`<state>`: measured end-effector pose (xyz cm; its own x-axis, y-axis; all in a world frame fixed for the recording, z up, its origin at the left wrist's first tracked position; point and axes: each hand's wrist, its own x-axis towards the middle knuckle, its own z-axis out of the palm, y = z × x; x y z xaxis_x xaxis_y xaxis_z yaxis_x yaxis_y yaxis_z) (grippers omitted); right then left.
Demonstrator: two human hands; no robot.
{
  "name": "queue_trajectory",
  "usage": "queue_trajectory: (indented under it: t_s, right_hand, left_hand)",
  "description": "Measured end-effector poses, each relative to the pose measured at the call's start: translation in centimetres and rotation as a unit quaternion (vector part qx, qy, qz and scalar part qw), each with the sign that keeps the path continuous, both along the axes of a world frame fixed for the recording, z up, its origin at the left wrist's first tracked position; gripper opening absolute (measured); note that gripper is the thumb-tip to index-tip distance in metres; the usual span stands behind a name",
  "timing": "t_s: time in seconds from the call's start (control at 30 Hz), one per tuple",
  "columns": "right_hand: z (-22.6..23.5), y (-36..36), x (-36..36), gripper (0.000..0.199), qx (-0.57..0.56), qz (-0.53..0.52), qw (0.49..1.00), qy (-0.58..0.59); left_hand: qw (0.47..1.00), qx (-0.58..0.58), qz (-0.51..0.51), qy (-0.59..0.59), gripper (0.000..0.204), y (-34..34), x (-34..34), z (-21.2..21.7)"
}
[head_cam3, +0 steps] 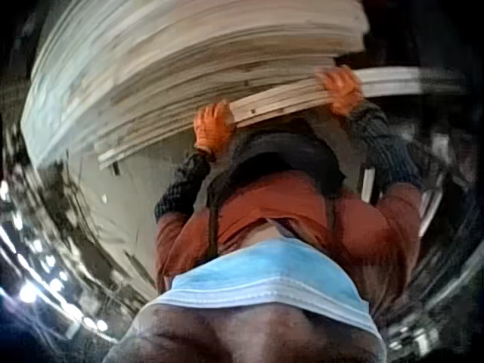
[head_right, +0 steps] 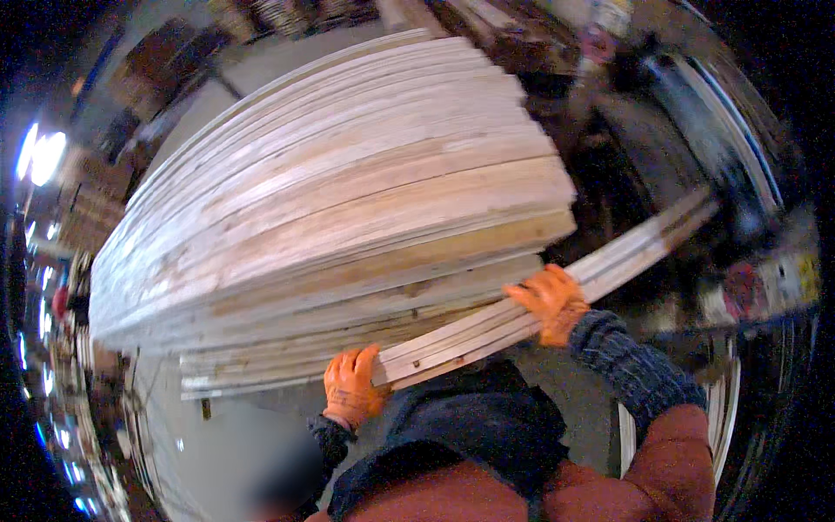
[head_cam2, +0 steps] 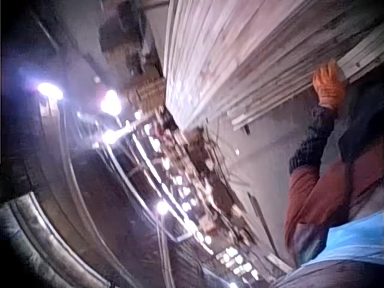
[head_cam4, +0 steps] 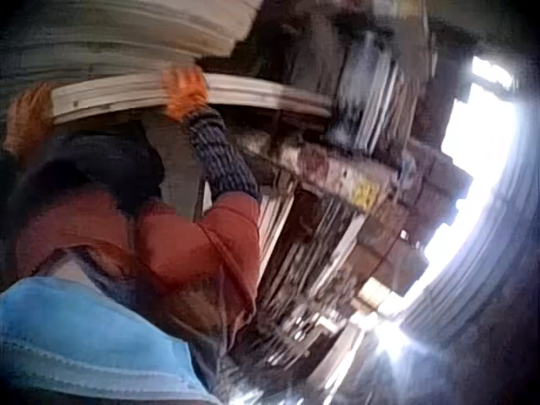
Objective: The person picks up wood boards from a stack and feeds them one at a time into a large industrial planing machine.
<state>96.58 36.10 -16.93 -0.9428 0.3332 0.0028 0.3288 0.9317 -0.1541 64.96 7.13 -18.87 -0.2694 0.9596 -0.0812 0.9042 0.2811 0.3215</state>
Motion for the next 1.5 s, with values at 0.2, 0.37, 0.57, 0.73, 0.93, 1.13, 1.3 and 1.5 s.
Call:
queue_trajectory:
  t_s: [0.2,0.37,0.57,0.73,0.93,1.13,1.3,1.5]
  right_hand:
    - [-2.7,-6.8,-7.0,0.094,-0.061,0.08,0.992,0.076]
    - [-5.1,-6.2,-6.3,0.101,-0.045,0.022,0.998,0.033]
    - [-3.0,0.4,1.8,0.105,-0.006,0.041,0.999,0.011]
    - [-0.2,7.6,3.2,0.103,-0.003,-0.046,0.987,-0.155]
    - [1.2,13.6,2.6,0.056,-0.237,-0.348,0.883,0.208]
    - [-4.3,12.0,-0.8,0.082,-0.166,-0.451,0.843,0.24]
    - [-10.1,15.7,0.2,0.046,-0.42,-0.453,0.745,0.253]
    - [-15.0,18.2,5.1,0.042,-0.471,-0.531,0.644,0.286]
  left_hand:
    - [0.996,0.012,-0.065,-0.063,0.087,5.6,4.7,-0.4]
    - [0.947,0.055,0.003,-0.316,0.084,8.4,6.9,-4.2]
    - [0.795,0.162,0.2,-0.549,0.07,6.7,0.6,-9.1]
    - [0.612,0.255,0.369,-0.651,0.069,2.2,-10.5,-11.1]
    - [0.512,0.349,0.511,-0.596,0.089,-1.0,-20.6,-7.0]
    - [0.45,0.309,0.553,-0.629,0.087,-2.2,-30.8,-7.3]
    - [0.543,0.199,0.551,-0.602,0.064,-3.8,-34.4,-11.6]
    - [0.378,0.276,0.602,-0.647,0.026,-1.8,-32.0,-10.3]
